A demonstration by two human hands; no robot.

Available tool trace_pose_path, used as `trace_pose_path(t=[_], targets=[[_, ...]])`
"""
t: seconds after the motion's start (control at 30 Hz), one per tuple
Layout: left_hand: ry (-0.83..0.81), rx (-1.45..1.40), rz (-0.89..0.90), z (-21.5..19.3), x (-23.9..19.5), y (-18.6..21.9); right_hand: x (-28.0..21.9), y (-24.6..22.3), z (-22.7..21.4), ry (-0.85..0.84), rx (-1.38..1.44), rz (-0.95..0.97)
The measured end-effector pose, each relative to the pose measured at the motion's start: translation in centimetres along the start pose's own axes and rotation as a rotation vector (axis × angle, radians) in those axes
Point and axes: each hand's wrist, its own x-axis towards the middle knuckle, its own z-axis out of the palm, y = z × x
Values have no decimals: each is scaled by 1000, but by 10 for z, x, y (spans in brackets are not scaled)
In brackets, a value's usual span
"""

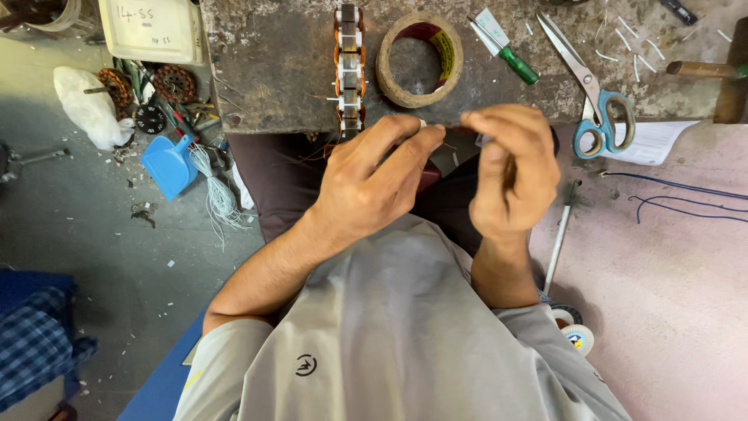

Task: The person tapes the copper coils of an electric motor stator by hand, uses a screwdriver to tuck insulation, and cuts tape with scissors.

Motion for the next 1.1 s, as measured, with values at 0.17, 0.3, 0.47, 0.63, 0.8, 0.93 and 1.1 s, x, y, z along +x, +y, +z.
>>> trace_pose_path(t=[0.17,0.3,0.47,0.63,0.8,0.93,1.1], targets=[[74,87,116,-5,1,1,3,19,15,-216,659,215],[140,106,152,-13,3,1,-1,39,27,-297,673,145],[143,141,107,-21,-1,1,1,51,35,-260,695,72],[163,150,52,-25,-3,-1,6,46,39,-252,667,59],[160,266,95,-29,-5,-6,6,44,42,-257,611,36],[226,331,87,-26,-7,-7,0,43,53,-157,535,103],[265,309,-32,-39,-8,-5,0,43,56,-97,569,176]])
